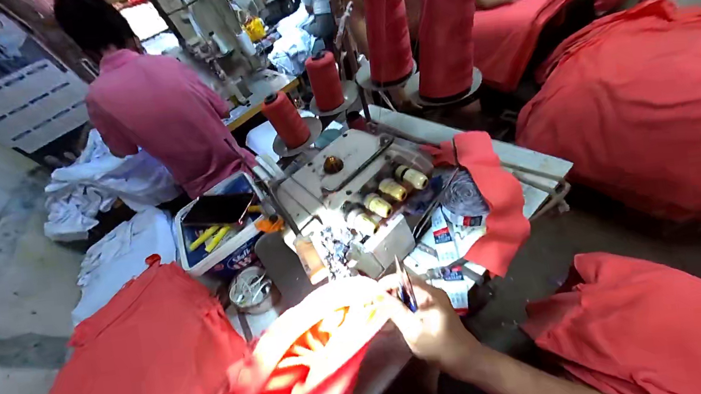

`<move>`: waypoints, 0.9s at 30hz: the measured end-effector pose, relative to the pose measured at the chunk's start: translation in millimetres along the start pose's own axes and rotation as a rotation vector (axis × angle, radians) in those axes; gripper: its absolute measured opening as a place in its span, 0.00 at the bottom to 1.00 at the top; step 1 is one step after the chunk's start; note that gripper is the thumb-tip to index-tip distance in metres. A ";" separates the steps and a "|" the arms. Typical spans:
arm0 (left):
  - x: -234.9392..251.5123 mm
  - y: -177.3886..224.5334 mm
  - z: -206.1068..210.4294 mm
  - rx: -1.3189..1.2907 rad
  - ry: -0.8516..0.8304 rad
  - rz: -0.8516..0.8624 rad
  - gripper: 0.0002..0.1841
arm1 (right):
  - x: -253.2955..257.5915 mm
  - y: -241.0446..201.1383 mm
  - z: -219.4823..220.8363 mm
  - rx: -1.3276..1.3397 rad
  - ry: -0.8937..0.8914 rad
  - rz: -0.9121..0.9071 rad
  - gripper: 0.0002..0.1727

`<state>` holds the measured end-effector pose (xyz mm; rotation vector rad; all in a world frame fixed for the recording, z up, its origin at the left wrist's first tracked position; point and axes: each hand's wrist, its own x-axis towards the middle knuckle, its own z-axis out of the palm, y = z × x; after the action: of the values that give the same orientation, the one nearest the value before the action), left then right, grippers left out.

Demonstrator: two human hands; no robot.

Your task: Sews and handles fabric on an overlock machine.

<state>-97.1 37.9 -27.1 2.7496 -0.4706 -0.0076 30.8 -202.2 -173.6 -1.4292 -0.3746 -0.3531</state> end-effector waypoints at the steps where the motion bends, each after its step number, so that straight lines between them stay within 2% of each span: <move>1: 0.2 -15.0 8.3 0.012 0.006 -0.034 0.09 | -2.1 3.1 -0.6 -0.057 -0.031 0.120 0.08; 3: 7.4 -31.7 31.6 0.084 0.065 0.014 0.08 | -5.5 6.9 0.7 -0.080 -0.096 0.296 0.11; 4: 15.7 -32.5 42.4 0.124 0.088 0.081 0.09 | -6.9 9.0 1.9 -0.055 -0.105 0.300 0.10; 7: 40.0 -22.4 57.9 0.252 0.066 0.242 0.12 | -11.0 12.2 4.0 -0.012 -0.112 0.198 0.07; 10: 48.2 -20.2 52.9 0.339 0.002 0.266 0.13 | -7.8 10.8 -0.3 -0.021 -0.130 0.152 0.05; 15: 47.4 -22.8 43.0 0.144 -0.042 0.256 0.13 | -8.7 20.2 -2.7 -0.007 -0.133 0.137 0.06; 18: 42.7 -29.2 42.9 0.193 -0.089 0.293 0.14 | -9.2 21.9 -0.9 -0.007 -0.147 0.111 0.06; 21: 41.9 -26.2 38.6 0.204 -0.065 0.261 0.13 | -8.6 23.5 -2.0 -0.011 -0.161 0.094 0.06; 27: 86.2 -6.3 46.8 -0.054 -0.030 0.232 0.14 | -12.3 14.7 6.3 -0.019 -0.283 0.005 0.08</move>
<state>-16.7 -0.3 -68.6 2.6292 -0.7826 -0.0045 26.2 -194.2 -191.6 -1.5021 -0.5977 -0.1502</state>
